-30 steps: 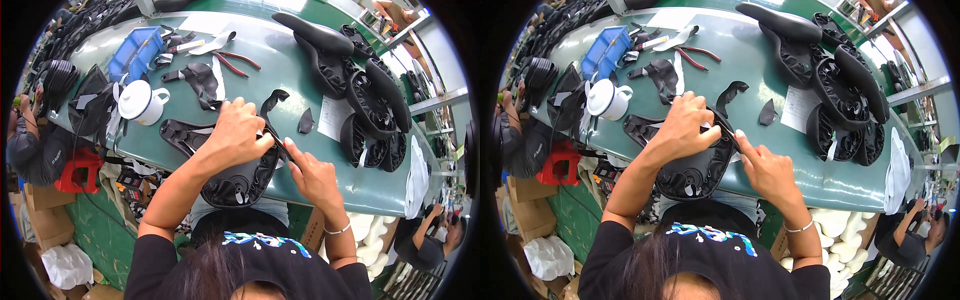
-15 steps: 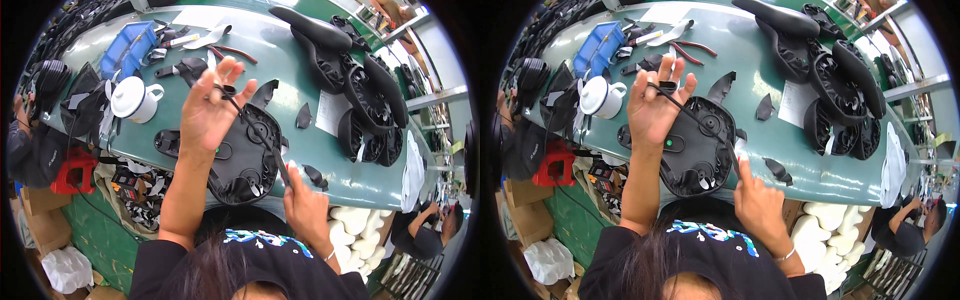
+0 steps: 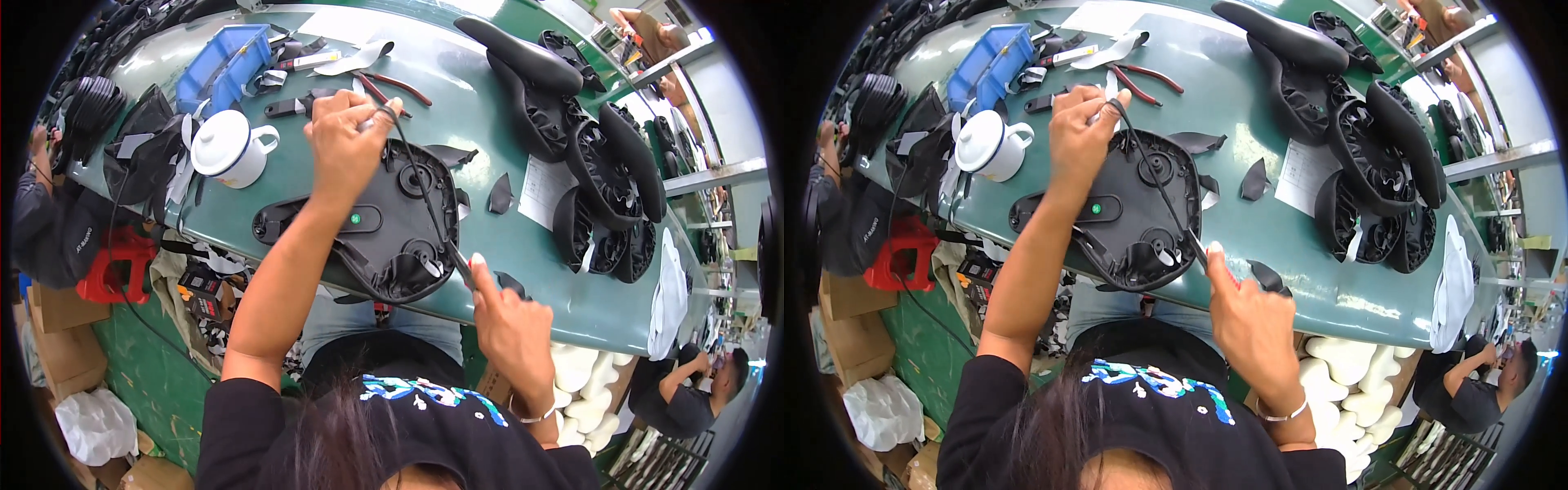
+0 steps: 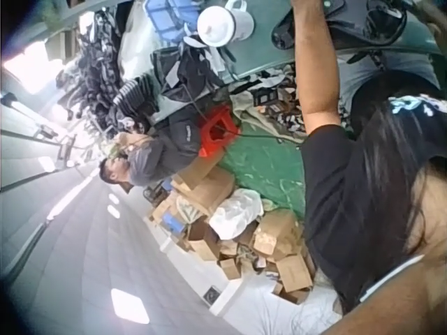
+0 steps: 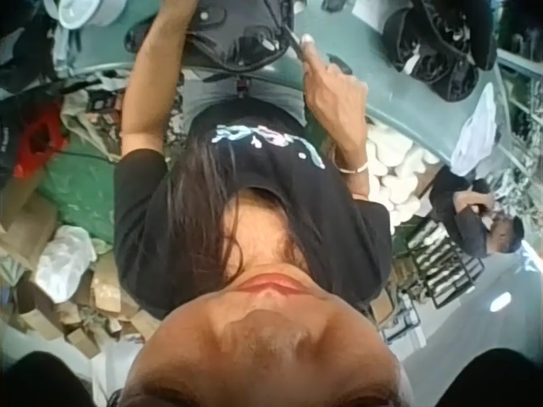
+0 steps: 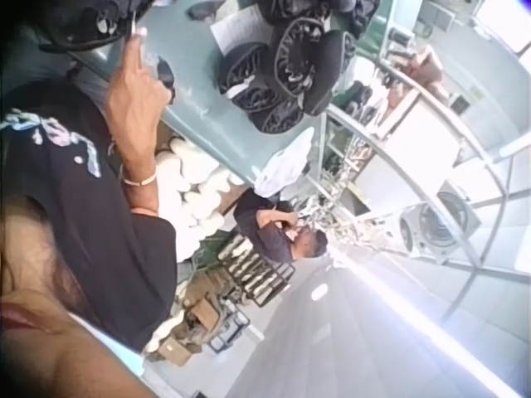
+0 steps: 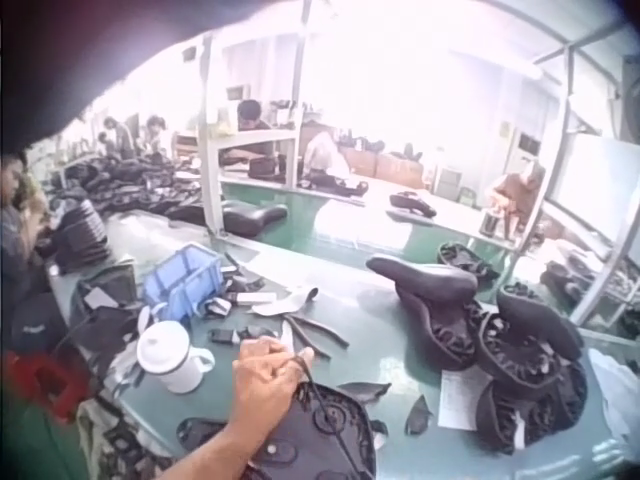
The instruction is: Assembling bicycle seats by trimming excess material and fitting components on a production line.
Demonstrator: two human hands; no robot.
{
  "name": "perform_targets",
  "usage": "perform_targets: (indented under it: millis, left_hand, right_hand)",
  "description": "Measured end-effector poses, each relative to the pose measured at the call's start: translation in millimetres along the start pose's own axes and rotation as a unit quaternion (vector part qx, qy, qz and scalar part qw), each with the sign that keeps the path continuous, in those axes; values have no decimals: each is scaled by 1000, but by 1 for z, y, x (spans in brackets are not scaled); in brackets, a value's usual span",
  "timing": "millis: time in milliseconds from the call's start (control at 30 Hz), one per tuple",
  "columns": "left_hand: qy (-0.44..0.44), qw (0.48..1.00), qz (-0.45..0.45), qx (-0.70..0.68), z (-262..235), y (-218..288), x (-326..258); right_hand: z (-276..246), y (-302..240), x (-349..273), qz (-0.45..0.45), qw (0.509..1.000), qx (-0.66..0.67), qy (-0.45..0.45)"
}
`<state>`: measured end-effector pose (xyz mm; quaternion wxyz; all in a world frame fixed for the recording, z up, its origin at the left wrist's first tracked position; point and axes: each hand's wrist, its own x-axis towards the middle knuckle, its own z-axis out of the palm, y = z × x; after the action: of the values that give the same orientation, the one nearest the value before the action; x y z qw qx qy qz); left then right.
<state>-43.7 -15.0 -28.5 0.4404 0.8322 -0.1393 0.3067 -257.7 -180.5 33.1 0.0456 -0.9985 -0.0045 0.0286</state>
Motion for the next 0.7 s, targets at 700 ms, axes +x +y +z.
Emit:
perform_targets:
  millis: [700]
  left_hand:
    - [-377,817,-234,-369,-98,7,20]
  right_hand:
    - [-22,42,-3,-100,991,-48,-71]
